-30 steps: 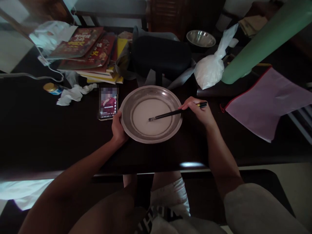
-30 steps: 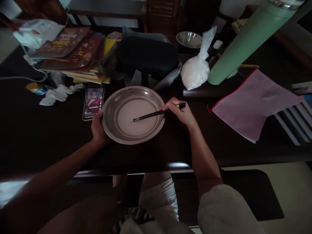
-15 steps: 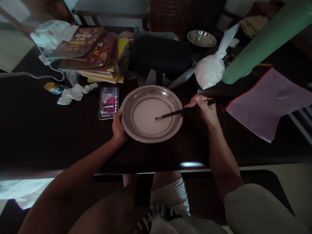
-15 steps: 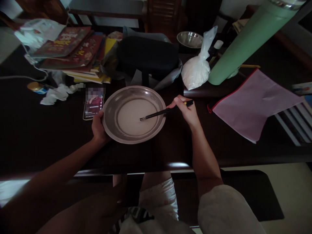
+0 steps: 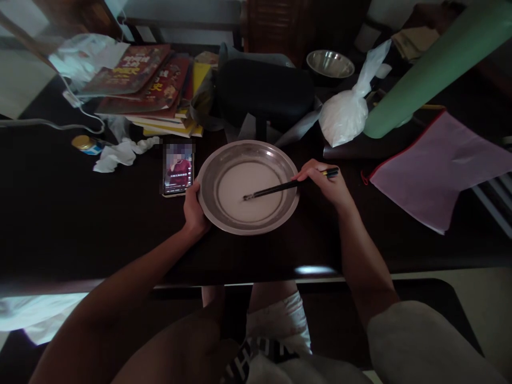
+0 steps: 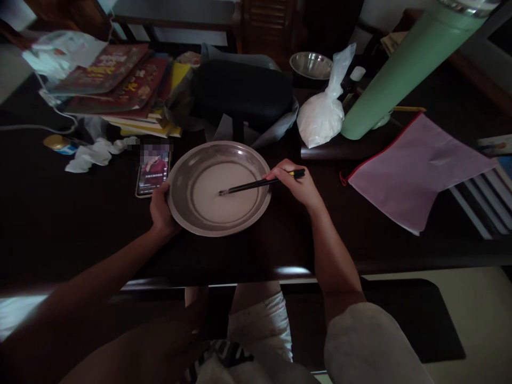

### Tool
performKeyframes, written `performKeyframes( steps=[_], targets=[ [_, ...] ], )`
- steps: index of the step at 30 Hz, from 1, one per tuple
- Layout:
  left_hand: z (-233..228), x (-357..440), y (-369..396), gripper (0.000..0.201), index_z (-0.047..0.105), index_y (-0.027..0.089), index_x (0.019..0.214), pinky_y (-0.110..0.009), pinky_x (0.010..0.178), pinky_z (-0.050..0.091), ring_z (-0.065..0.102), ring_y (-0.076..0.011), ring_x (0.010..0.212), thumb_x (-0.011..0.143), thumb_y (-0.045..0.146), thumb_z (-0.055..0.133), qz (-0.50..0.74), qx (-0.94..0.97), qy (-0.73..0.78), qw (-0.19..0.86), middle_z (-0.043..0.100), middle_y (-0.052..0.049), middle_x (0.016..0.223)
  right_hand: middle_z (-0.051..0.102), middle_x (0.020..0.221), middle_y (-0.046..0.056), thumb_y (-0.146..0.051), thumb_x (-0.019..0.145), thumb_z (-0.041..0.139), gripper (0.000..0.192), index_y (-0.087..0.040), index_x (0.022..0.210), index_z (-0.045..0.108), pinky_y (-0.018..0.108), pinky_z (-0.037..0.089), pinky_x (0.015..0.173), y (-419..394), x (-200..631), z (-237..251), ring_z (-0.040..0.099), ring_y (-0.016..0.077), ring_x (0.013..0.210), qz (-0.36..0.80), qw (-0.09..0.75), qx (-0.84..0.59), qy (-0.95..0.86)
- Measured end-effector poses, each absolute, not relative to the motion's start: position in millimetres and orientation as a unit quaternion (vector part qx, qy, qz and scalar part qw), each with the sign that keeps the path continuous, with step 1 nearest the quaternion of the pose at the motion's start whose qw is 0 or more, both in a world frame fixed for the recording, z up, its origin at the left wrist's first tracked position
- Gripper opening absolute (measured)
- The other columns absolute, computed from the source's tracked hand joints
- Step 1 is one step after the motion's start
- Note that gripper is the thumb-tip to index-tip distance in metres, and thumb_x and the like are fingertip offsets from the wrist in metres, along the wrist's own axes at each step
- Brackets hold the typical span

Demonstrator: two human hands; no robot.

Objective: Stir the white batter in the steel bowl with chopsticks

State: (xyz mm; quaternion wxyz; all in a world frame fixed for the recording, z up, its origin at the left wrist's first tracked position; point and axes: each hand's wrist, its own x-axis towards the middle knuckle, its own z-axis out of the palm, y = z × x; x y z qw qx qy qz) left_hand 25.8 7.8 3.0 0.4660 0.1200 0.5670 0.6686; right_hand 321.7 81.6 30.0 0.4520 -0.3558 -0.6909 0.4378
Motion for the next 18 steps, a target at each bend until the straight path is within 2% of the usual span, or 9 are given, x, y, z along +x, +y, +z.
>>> performKeyframes(
  steps=[4, 6, 9, 12, 15, 18],
  targets=[
    [1.7, 24.6, 7.6, 0.020, 0.062, 0.025, 0.075, -0.035, 0.067, 0.065, 0.073, -0.0304, 0.090, 0.081, 0.042, 0.071, 0.668, 0.106, 0.571, 0.464, 0.067, -0.002, 0.068, 0.077, 0.074, 0.000, -0.060, 0.091, 0.067, 0.039, -0.029, 0.070, 0.077, 0.041, 0.060, 0.083, 81.2, 323.2, 30.4, 0.076, 0.0197, 0.077, 0.423, 0.495, -0.384, -0.655],
    [1.3, 23.8, 7.4, 0.019, 0.062, 0.025, 0.075, -0.035, 0.068, 0.065, 0.073, -0.0298, 0.090, 0.083, 0.040, 0.070, 0.670, 0.107, 0.569, 0.464, 0.067, -0.002, 0.068, 0.075, 0.070, 0.000, -0.062, 0.091, 0.066, 0.042, -0.029, 0.067, 0.076, 0.041, 0.061, 0.080, 80.9, 323.3, 30.4, 0.075, 0.0196, 0.073, 0.435, 0.489, -0.385, -0.651],
    [1.2, 23.2, 7.2, 0.018, 0.062, 0.024, 0.074, -0.035, 0.070, 0.065, 0.073, -0.0299, 0.091, 0.082, 0.038, 0.070, 0.672, 0.108, 0.563, 0.469, 0.068, -0.002, 0.070, 0.077, 0.075, 0.001, -0.062, 0.088, 0.069, 0.039, -0.029, 0.071, 0.078, 0.040, 0.060, 0.082, 81.1, 322.6, 30.2, 0.075, 0.0204, 0.079, 0.444, 0.453, -0.366, -0.681],
    [2.7, 23.9, 7.5, 0.016, 0.065, 0.024, 0.076, -0.035, 0.069, 0.065, 0.074, -0.0295, 0.090, 0.083, 0.038, 0.069, 0.671, 0.102, 0.561, 0.473, 0.070, -0.002, 0.071, 0.079, 0.078, 0.001, -0.060, 0.089, 0.069, 0.036, -0.028, 0.073, 0.079, 0.040, 0.059, 0.085, 81.3, 323.3, 30.4, 0.076, 0.0203, 0.082, 0.421, 0.472, -0.381, -0.675],
    [5.8, 25.6, 7.9, 0.013, 0.066, 0.024, 0.077, -0.035, 0.068, 0.065, 0.074, -0.0291, 0.088, 0.084, 0.035, 0.068, 0.673, 0.096, 0.563, 0.470, 0.070, -0.002, 0.069, 0.075, 0.071, -0.001, -0.058, 0.092, 0.067, 0.039, -0.027, 0.068, 0.076, 0.039, 0.059, 0.081, 81.1, 323.9, 29.8, 0.075, 0.0187, 0.073, 0.424, 0.501, -0.387, -0.647],
    [9.8, 27.4, 7.9, 0.011, 0.067, 0.025, 0.079, -0.032, 0.065, 0.065, 0.075, -0.0279, 0.085, 0.087, 0.032, 0.066, 0.668, 0.078, 0.574, 0.466, 0.068, -0.001, 0.065, 0.075, 0.072, 0.000, -0.057, 0.091, 0.068, 0.038, -0.028, 0.069, 0.078, 0.038, 0.060, 0.078, 82.0, 322.7, 27.9, 0.075, 0.0187, 0.074, 0.452, 0.469, -0.350, -0.673]
  ],
)
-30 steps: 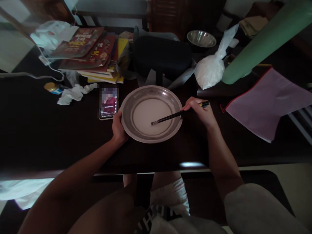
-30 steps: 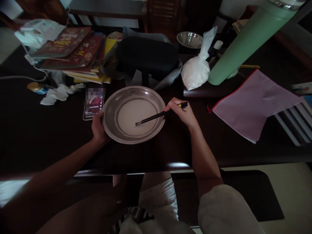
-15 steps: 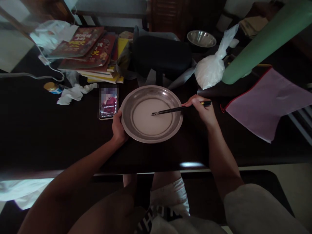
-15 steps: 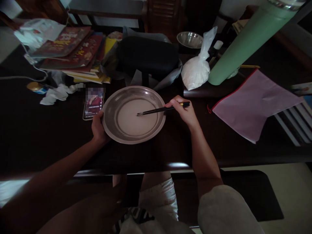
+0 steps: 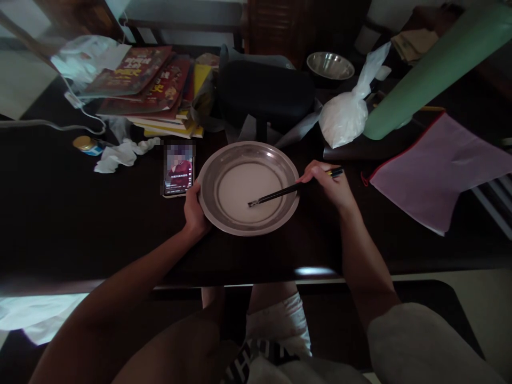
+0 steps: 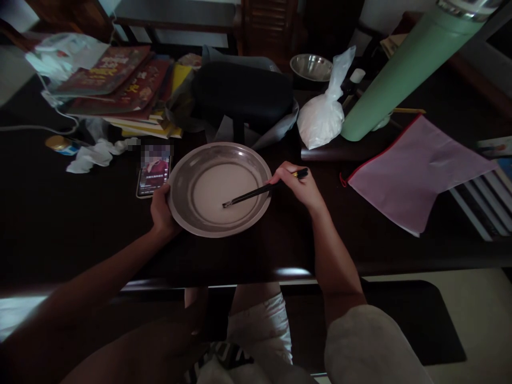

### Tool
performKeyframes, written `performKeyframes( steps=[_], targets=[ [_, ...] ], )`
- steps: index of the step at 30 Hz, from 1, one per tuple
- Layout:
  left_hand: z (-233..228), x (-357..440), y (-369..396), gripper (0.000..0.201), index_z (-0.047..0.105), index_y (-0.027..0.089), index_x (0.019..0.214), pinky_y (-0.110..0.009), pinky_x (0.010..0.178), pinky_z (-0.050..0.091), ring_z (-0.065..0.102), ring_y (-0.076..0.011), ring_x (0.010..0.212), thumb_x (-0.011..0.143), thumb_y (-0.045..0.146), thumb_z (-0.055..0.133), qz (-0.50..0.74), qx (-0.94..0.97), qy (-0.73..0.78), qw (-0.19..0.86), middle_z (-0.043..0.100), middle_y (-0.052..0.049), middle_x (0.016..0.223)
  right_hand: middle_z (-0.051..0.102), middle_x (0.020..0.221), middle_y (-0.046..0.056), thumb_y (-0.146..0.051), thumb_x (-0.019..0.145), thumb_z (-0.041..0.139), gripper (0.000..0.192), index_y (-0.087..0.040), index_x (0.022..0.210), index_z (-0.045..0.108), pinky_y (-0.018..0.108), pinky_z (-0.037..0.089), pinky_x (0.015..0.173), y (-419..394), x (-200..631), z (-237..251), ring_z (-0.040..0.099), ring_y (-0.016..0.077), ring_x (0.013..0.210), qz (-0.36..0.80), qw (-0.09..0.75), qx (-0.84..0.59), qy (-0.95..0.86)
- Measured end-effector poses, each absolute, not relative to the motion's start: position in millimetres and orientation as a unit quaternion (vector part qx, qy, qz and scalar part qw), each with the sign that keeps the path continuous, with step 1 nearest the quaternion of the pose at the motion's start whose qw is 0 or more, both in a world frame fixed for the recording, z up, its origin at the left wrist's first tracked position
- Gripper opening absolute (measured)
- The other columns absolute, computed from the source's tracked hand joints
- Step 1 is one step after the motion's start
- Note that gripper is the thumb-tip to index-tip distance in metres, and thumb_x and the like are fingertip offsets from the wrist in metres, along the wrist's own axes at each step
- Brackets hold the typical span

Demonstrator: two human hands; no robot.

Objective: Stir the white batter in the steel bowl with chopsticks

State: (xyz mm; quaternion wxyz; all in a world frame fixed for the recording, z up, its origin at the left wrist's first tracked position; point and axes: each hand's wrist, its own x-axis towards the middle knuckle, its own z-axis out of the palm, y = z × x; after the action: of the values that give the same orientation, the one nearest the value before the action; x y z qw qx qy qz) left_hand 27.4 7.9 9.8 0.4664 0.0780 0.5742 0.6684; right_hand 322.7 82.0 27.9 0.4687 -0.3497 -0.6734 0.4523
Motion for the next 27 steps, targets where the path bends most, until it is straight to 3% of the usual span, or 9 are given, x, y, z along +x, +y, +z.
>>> performKeyframes(
  steps=[3, 7, 12, 17, 23, 27],
  targets=[
    [13, 29, 8, 0.014, 0.068, 0.024, 0.081, -0.029, 0.065, 0.065, 0.075, -0.0261, 0.085, 0.091, 0.031, 0.061, 0.664, 0.069, 0.581, 0.465, 0.067, -0.001, 0.063, 0.079, 0.079, 0.001, -0.058, 0.090, 0.070, 0.035, -0.028, 0.075, 0.080, 0.038, 0.059, 0.082, 84, 323, 27, 0.076, 0.0197, 0.083, 0.436, 0.456, -0.351, -0.692],
    [15, 30, 7, 0.020, 0.069, 0.023, 0.079, -0.029, 0.068, 0.066, 0.076, -0.0258, 0.088, 0.093, 0.028, 0.055, 0.659, 0.079, 0.579, 0.473, 0.070, -0.002, 0.068, 0.077, 0.072, 0.000, -0.058, 0.092, 0.067, 0.039, -0.027, 0.070, 0.077, 0.038, 0.059, 0.079, 84, 325, 27, 0.075, 0.0189, 0.074, 0.413, 0.501, -0.385, -0.656],
    [11, 29, 8, 0.016, 0.068, 0.025, 0.078, -0.032, 0.069, 0.067, 0.075, -0.0276, 0.088, 0.090, 0.032, 0.061, 0.667, 0.094, 0.583, 0.455, 0.068, -0.001, 0.065, 0.078, 0.077, 0.001, -0.060, 0.090, 0.068, 0.038, -0.028, 0.073, 0.079, 0.039, 0.060, 0.081, 83, 323, 28, 0.076, 0.0199, 0.079, 0.441, 0.454, -0.347, -0.692],
    [8, 26, 8, 0.019, 0.066, 0.023, 0.075, -0.032, 0.077, 0.066, 0.075, -0.0261, 0.091, 0.091, 0.028, 0.057, 0.672, 0.088, 0.567, 0.469, 0.068, -0.002, 0.066, 0.076, 0.072, 0.000, -0.060, 0.091, 0.066, 0.040, -0.028, 0.069, 0.077, 0.039, 0.060, 0.079, 83, 325, 28, 0.075, 0.0190, 0.074, 0.410, 0.503, -0.390, -0.654],
    [2, 24, 8, 0.014, 0.063, 0.023, 0.075, -0.034, 0.078, 0.066, 0.074, -0.0287, 0.097, 0.086, 0.031, 0.062, 0.679, 0.112, 0.546, 0.477, 0.070, -0.003, 0.073, 0.079, 0.079, 0.001, -0.059, 0.090, 0.068, 0.036, -0.028, 0.076, 0.080, 0.038, 0.059, 0.083, 83, 323, 26, 0.076, 0.0196, 0.083, 0.439, 0.445, -0.346, -0.700],
    [0, 24, 8, 0.012, 0.064, 0.024, 0.077, -0.035, 0.077, 0.066, 0.074, -0.0291, 0.096, 0.084, 0.034, 0.065, 0.683, 0.118, 0.547, 0.470, 0.068, -0.003, 0.070, 0.078, 0.075, 0.000, -0.057, 0.092, 0.068, 0.037, -0.028, 0.073, 0.078, 0.037, 0.059, 0.080, 83, 324, 27, 0.075, 0.0181, 0.076, 0.415, 0.502, -0.386, -0.654]
  ],
)
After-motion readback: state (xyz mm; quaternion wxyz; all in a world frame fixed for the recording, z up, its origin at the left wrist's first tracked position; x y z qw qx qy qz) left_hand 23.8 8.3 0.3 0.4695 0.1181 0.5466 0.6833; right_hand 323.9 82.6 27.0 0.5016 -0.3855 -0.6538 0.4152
